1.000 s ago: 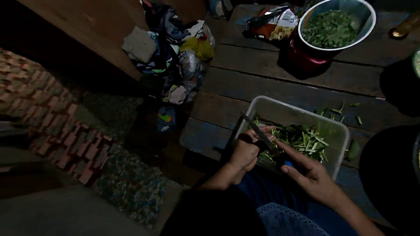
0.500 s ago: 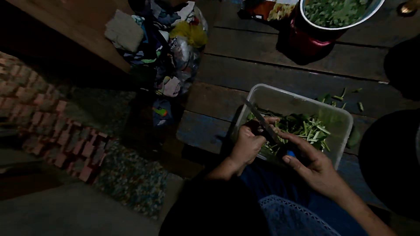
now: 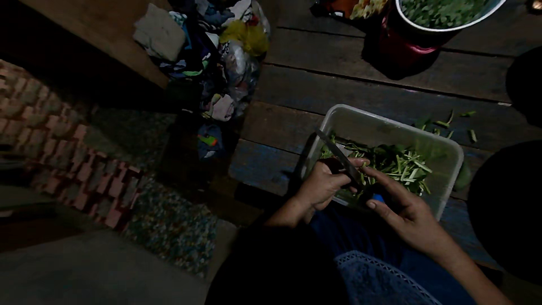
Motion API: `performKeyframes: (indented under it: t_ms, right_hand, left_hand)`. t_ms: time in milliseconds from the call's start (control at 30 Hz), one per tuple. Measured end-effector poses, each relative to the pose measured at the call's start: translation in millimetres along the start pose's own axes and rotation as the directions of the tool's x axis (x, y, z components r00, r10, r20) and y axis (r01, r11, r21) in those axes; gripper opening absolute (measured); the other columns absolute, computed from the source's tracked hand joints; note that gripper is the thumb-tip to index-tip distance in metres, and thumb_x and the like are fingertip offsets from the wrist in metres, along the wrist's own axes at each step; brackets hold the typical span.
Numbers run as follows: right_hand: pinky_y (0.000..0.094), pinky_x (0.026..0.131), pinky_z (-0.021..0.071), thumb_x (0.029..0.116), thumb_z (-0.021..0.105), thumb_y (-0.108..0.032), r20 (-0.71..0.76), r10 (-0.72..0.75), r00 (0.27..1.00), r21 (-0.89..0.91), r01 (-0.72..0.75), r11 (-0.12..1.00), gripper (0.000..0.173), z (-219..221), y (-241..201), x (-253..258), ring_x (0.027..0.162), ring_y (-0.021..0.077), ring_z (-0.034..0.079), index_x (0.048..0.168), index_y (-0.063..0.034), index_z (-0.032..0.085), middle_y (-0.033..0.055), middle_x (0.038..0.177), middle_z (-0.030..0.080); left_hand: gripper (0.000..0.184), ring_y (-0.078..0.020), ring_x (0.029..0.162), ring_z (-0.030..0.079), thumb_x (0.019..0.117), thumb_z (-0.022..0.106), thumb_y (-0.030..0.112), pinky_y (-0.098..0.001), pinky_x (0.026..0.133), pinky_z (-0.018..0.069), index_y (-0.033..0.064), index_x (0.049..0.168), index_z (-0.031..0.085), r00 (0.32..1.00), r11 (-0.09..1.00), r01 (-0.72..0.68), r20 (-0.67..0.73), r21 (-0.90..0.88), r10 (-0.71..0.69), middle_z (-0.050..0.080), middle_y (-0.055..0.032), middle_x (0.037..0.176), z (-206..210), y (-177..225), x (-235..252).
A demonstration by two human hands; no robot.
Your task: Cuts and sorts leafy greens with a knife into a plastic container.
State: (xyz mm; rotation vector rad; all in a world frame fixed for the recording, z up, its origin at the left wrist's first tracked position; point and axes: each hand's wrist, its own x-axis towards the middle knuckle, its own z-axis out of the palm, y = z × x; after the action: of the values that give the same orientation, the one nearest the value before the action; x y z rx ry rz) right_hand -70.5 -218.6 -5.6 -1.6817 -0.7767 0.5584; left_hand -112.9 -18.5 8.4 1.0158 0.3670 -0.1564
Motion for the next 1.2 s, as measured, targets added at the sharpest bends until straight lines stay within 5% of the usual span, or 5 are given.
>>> performKeyframes:
  t_ms: [200,300,467,767,1200]
  right_hand:
    - [0.0205,0.093,0.0544,0.1004,0.059,-0.020,-0.054,-0.005,0.999,-0.008,0.004,1.000,0.047,1.4,1.5,3.2,0.109,0.0037,0.065,0.146,-0.0101,0.051,0.0008,0.132,0.064]
    - [0.0186,0.094,0.0532,0.0999,0.059,-0.019,-0.061,0.030,0.998,-0.009,-0.030,0.999,0.057,2.3,1.4,3.4,0.109,0.0022,0.063,0.153,-0.0075,0.041,0.0022,0.134,0.063]
    - [0.0151,0.086,0.0532,0.1005,0.059,-0.023,-0.082,0.054,0.995,-0.042,-0.057,0.997,0.059,0.8,4.8,-0.4,0.100,-0.0013,0.064,0.153,-0.0057,0.040,0.0029,0.122,0.067]
    - [0.0165,0.082,0.0544,0.0999,0.062,-0.029,-0.117,0.046,0.992,-0.154,-0.064,0.986,0.055,-9.6,7.3,-12.3,0.093,-0.0008,0.064,0.147,-0.0042,0.048,0.0044,0.116,0.068]
    - [0.0154,0.078,0.0554,0.0996,0.058,-0.025,-0.226,0.115,0.967,-0.102,-0.141,0.985,0.042,-18.9,-4.1,-32.3,0.091,-0.0021,0.065,0.135,-0.0022,0.054,-0.0006,0.114,0.068]
  left_hand:
    - [0.026,-0.0080,0.072,0.065,0.0935,0.053,-0.017,-0.0200,0.067,0.0567,-0.0059,0.113,0.065,0.993,0.989,0.115,-0.026,-0.088,-0.118,0.070,-0.0103,0.100,3.2,2.9,-0.6]
    - [0.023,-0.0081,0.071,0.065,0.0927,0.053,-0.016,-0.0201,0.067,0.0565,-0.0047,0.110,0.063,0.988,0.981,0.153,0.004,-0.119,-0.154,0.069,-0.0092,0.094,2.4,2.6,0.1]
    - [0.019,-0.0081,0.071,0.066,0.0980,0.050,-0.011,-0.0213,0.069,0.0577,-0.0037,0.108,0.064,0.985,0.978,0.166,0.073,-0.128,-0.158,0.069,-0.0061,0.088,0.1,-0.4,1.7]
    - [0.015,-0.0080,0.070,0.066,0.0899,0.068,-0.008,-0.0223,0.070,0.0581,-0.0047,0.103,0.062,0.973,0.982,0.184,0.136,0.040,-0.188,0.069,-0.0048,0.081,11.1,-2.8,0.0]
    - [0.011,-0.0038,0.071,0.062,0.0961,0.062,-0.005,-0.0186,0.066,0.0551,-0.0056,0.107,0.062,0.937,0.947,0.122,0.280,0.298,-0.208,0.063,-0.0021,0.086,24.8,-3.2,3.9]
